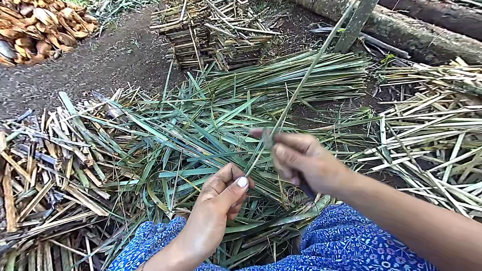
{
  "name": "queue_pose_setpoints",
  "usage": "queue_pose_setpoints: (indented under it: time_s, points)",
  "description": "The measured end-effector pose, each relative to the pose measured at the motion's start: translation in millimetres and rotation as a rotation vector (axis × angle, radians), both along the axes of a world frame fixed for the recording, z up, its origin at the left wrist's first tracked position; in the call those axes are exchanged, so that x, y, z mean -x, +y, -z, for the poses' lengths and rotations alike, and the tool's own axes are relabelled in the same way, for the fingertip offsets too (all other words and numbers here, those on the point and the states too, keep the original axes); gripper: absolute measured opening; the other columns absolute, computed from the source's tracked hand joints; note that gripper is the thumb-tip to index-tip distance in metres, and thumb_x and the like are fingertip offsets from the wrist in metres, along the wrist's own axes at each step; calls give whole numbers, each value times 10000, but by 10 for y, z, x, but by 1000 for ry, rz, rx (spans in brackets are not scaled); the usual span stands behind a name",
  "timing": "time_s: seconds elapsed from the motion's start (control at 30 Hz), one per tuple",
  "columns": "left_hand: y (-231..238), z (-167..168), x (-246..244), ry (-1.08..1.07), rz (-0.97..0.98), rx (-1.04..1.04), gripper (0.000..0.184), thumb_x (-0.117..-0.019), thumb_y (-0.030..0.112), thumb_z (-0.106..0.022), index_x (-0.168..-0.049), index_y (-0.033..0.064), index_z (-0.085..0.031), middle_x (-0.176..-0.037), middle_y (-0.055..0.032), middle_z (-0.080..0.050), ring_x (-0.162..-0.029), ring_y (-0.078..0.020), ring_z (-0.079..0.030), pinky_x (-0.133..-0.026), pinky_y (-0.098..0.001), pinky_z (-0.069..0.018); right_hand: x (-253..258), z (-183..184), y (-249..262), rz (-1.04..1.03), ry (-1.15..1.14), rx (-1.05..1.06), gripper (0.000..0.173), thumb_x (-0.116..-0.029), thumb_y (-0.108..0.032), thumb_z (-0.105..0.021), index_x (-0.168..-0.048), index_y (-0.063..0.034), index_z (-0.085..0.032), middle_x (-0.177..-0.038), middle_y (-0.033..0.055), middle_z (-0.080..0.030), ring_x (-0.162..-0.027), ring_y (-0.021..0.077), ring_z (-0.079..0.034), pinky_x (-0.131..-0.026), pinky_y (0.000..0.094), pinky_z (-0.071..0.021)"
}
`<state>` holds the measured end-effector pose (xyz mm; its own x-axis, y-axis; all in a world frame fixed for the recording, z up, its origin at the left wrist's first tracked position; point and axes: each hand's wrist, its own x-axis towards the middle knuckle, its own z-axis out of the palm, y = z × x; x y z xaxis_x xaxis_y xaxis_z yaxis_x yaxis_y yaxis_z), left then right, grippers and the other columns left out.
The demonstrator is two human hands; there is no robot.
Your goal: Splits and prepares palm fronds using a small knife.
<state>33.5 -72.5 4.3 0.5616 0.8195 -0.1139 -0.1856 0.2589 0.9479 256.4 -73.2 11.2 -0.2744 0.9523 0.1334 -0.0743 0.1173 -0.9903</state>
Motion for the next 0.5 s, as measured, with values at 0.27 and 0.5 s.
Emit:
queue_pose_setpoints:
  time_s: [0.27,0.5]
  points:
    - [41,-11,53,92,47,50,274,-1009,107,-382,-872,221,-589,-588,156,-387,-456,67,-326,-422,-100,-267,-269,-42,84,-25,151,94,414,-1086,-304,-374,-1472,-219,-498,-575,-75,-500,-445,4,-496,-436,144,-451]
    - [50,-4,57,89,79,11,265,-1007,120,-385,-871,247,-574,-567,170,-358,-438,79,-297,-406,-97,-245,-124,36,0,-192,11,110,387,-1056,-288,-492,-1404,-154,-599,-651,-127,-544,-512,-60,-495,-466,93,-417]
